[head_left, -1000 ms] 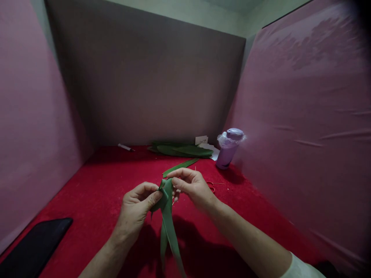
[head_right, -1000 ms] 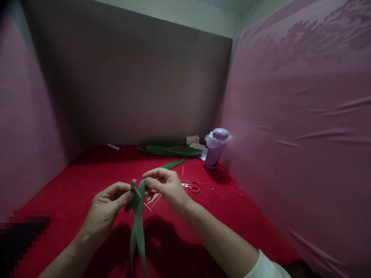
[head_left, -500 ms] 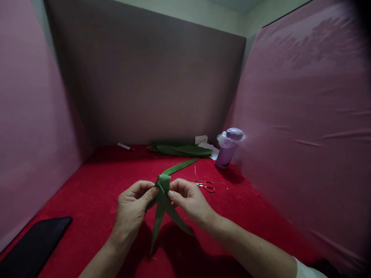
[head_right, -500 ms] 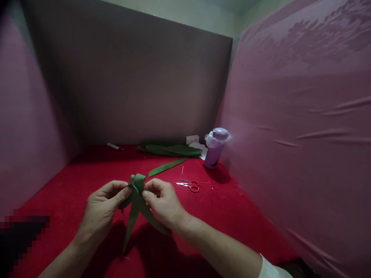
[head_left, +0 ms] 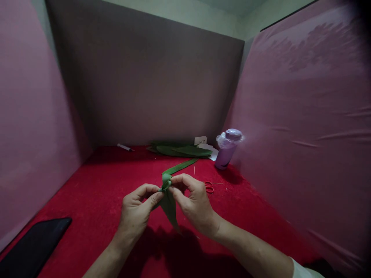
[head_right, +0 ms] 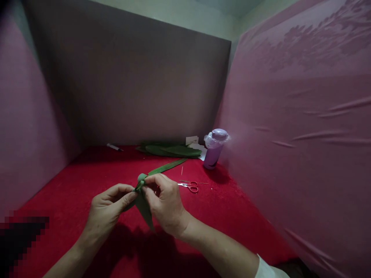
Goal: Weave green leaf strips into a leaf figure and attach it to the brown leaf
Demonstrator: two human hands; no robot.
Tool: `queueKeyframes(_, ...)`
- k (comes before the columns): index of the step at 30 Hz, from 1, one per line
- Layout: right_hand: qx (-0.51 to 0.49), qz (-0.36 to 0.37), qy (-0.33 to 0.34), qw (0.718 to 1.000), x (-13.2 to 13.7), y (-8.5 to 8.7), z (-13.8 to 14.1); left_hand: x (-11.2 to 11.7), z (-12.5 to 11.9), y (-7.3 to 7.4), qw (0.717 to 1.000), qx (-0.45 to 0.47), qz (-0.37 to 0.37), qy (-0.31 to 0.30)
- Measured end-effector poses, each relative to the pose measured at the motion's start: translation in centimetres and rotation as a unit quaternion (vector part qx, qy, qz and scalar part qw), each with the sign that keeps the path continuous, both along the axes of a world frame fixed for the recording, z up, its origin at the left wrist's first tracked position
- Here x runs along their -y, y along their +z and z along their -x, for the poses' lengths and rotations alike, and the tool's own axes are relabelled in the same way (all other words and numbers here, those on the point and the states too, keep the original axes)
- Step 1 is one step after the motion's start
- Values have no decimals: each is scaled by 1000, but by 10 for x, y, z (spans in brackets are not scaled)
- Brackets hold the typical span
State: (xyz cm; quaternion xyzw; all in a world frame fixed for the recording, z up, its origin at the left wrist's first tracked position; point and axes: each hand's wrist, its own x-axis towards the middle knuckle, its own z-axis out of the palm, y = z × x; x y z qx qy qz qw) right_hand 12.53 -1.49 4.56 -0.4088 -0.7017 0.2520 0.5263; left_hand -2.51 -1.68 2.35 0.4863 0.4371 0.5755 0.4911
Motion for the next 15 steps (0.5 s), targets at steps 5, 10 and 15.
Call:
queueKeyframes(5, -4, -41, 12, 999, -2, -4, 3, 0, 1, -3, 999, -25, -31, 0)
queueKeyframes(10, -118, 72, 95, 986, -3, -11, 6, -2, 1, 3, 999, 33, 1, -21)
queueKeyframes(15, -137, 78, 75, 985, -3, -9, 4, -2, 4, 8, 997, 61, 35, -41)
